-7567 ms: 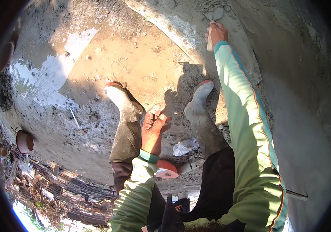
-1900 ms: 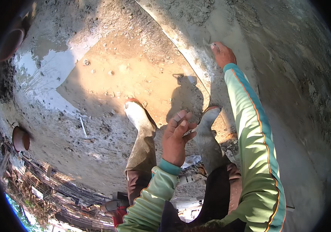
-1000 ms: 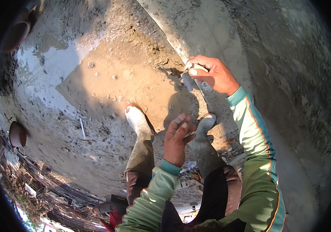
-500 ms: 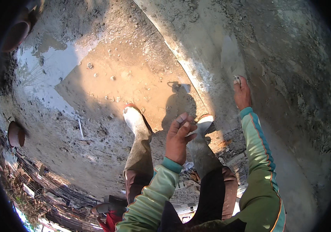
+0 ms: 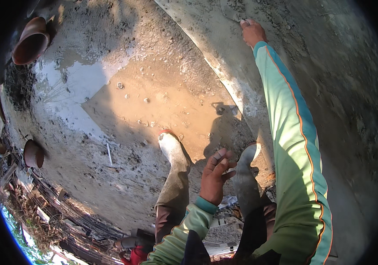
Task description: The person scoops wet cement from a bucket using a trowel and applies it to a concrete floor, smoothing the surface. They repeatedly transfer material from the bucket to the floor and spread it evenly. Later, the person uses a hoe to mix a pile of dry cement on the ground.
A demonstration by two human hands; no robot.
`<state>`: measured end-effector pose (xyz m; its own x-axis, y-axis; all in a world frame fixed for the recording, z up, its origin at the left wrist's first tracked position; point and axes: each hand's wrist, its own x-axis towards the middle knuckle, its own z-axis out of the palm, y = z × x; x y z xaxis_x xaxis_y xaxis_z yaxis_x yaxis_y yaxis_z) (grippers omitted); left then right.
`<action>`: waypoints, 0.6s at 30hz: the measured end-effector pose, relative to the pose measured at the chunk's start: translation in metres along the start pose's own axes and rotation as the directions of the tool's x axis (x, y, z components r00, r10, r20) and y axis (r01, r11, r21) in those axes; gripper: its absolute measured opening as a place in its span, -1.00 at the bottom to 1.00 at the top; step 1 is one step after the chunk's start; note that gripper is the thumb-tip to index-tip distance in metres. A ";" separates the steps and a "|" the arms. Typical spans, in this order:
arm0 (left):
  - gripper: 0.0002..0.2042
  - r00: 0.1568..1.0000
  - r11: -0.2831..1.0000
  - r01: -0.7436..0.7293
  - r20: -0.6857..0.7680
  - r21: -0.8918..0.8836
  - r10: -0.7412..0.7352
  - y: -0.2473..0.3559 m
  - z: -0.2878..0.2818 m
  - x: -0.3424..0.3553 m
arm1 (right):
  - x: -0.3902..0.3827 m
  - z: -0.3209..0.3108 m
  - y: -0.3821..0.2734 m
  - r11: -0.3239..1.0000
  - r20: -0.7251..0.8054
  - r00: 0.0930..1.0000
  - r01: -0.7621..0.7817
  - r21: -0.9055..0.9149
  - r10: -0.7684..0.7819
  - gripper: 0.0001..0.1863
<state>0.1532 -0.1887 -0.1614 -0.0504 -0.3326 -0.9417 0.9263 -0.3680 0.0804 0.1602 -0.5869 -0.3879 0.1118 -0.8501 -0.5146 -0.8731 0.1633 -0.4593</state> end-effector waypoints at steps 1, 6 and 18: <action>-0.54 1.000 1.000 -0.010 0.013 -0.008 0.010 0.001 0.001 -0.002 | 0.008 -0.007 0.002 0.994 -0.123 0.992 0.023 -0.108 -0.036 -0.50; -0.55 0.996 0.995 -0.071 0.047 -0.067 0.074 0.006 0.001 -0.004 | -0.035 -0.029 -0.011 0.960 -0.206 0.975 0.020 -0.279 -0.081 -0.49; -0.57 0.998 0.990 -0.040 0.048 -0.132 0.047 0.015 0.012 -0.002 | -0.137 -0.087 0.024 0.849 0.725 0.636 -0.203 0.488 -0.265 -0.54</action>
<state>0.1625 -0.2042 -0.1542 -0.0250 -0.3910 -0.9201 0.9689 -0.2363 0.0741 0.0827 -0.5100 -0.2659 0.6462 -0.2204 -0.7306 -0.5327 0.5553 -0.6386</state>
